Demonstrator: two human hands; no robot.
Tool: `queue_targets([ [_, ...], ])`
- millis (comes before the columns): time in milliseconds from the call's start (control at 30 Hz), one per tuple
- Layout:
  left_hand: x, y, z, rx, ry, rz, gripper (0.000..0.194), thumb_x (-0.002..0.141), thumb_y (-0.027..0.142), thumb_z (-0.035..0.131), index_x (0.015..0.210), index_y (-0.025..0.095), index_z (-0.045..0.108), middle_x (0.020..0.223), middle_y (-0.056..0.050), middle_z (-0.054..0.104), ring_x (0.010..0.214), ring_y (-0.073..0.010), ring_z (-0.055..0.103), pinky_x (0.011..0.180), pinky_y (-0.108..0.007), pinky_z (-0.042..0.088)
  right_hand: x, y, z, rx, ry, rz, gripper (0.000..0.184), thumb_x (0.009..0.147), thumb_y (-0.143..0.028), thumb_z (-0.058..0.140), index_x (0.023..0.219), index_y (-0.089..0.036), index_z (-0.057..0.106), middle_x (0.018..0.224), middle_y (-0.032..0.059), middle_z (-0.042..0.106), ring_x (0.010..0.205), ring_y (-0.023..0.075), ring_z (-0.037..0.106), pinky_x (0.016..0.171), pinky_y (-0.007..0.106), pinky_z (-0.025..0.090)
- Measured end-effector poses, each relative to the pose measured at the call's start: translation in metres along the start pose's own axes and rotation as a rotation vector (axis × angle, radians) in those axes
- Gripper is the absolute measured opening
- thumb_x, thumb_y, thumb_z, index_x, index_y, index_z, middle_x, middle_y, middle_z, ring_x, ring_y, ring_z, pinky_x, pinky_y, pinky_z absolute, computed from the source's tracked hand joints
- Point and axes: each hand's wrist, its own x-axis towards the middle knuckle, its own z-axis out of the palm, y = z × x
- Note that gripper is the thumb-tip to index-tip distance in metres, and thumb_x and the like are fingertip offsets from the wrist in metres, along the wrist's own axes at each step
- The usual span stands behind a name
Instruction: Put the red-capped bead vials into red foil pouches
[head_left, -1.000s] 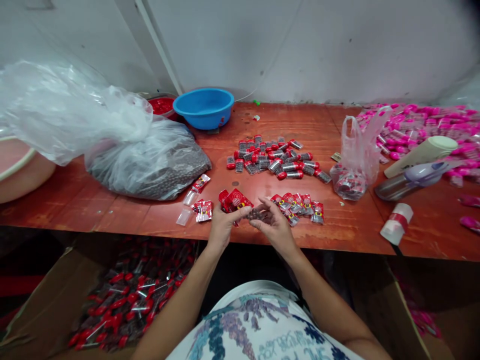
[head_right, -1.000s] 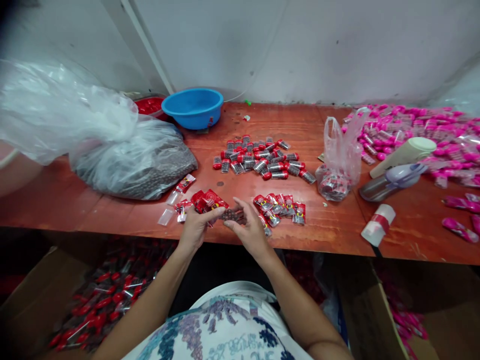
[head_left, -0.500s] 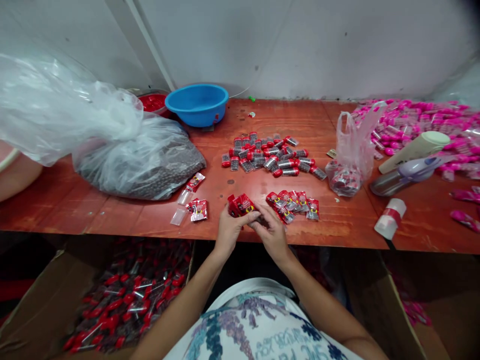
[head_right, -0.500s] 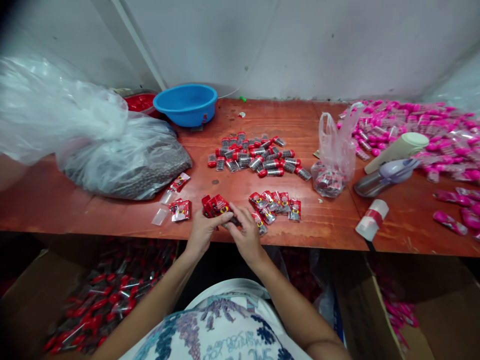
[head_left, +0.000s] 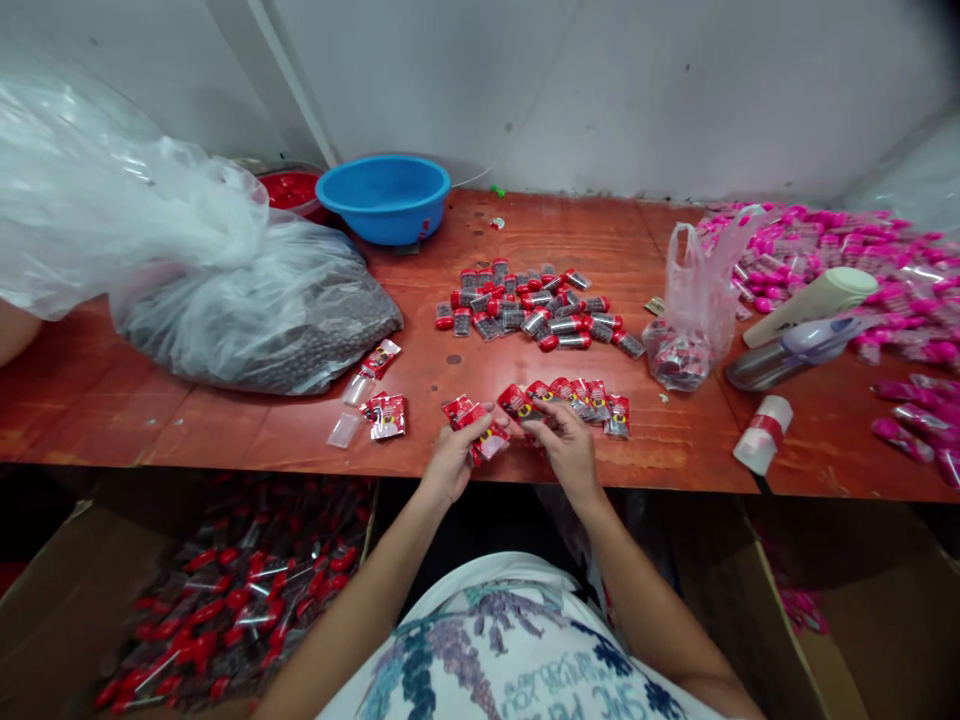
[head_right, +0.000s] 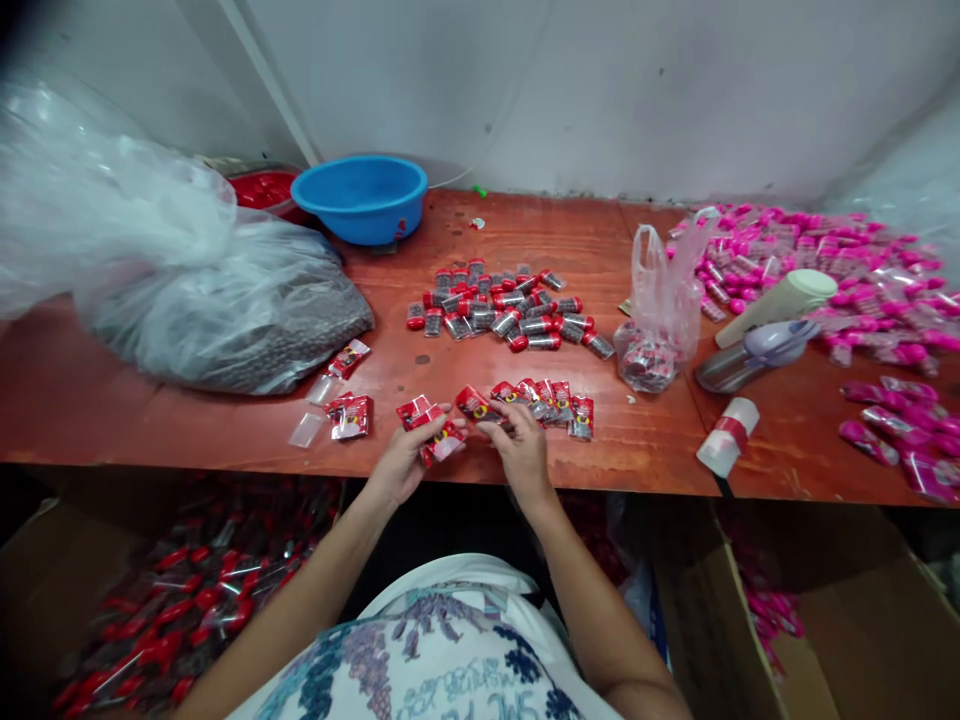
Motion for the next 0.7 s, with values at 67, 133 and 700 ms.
queue_targets([
  [67, 0.003, 0.002, -0.005, -0.032, 0.050, -0.020, 0.037, 0.063, 0.018, 0.077, 0.098, 0.013, 0.066, 0.084, -0.012, 0.073, 0.073, -0.0243, 0.070, 0.064, -0.035, 0.057, 0.005, 0.004, -0.011, -0.165, 0.052, -0.018, 0.030, 0.079, -0.034, 0.064, 0.107, -0.023, 0.067, 0.100, 0.0056, 0.060, 0.081, 0.0187, 0.058, 0.081, 0.036, 0.048],
  [133, 0.006, 0.003, -0.009, -0.050, 0.074, -0.010, 0.040, 0.062, 0.016, 0.077, 0.100, 0.014, 0.065, 0.087, -0.012, 0.073, 0.074, -0.0241, 0.070, 0.065, -0.035, 0.057, 0.007, 0.002, -0.013, -0.290, 0.108, -0.049, 0.031, 0.079, -0.036, 0.064, 0.107, -0.024, 0.067, 0.109, 0.0080, 0.057, 0.092, 0.0220, 0.057, 0.086, 0.038, 0.046],
  [700, 0.029, 0.022, -0.022, -0.230, 0.268, 0.358, 0.037, 0.048, 0.011, 0.084, 0.077, 0.015, 0.062, 0.071, 0.001, 0.069, 0.063, -0.0121, 0.066, 0.066, -0.024, 0.053, 0.070, -0.037, 0.062, -0.387, -0.454, -0.309, 0.029, 0.093, -0.026, 0.044, 0.116, -0.028, 0.061, 0.088, -0.0001, 0.071, 0.079, 0.0162, 0.066, 0.071, 0.025, 0.048],
])
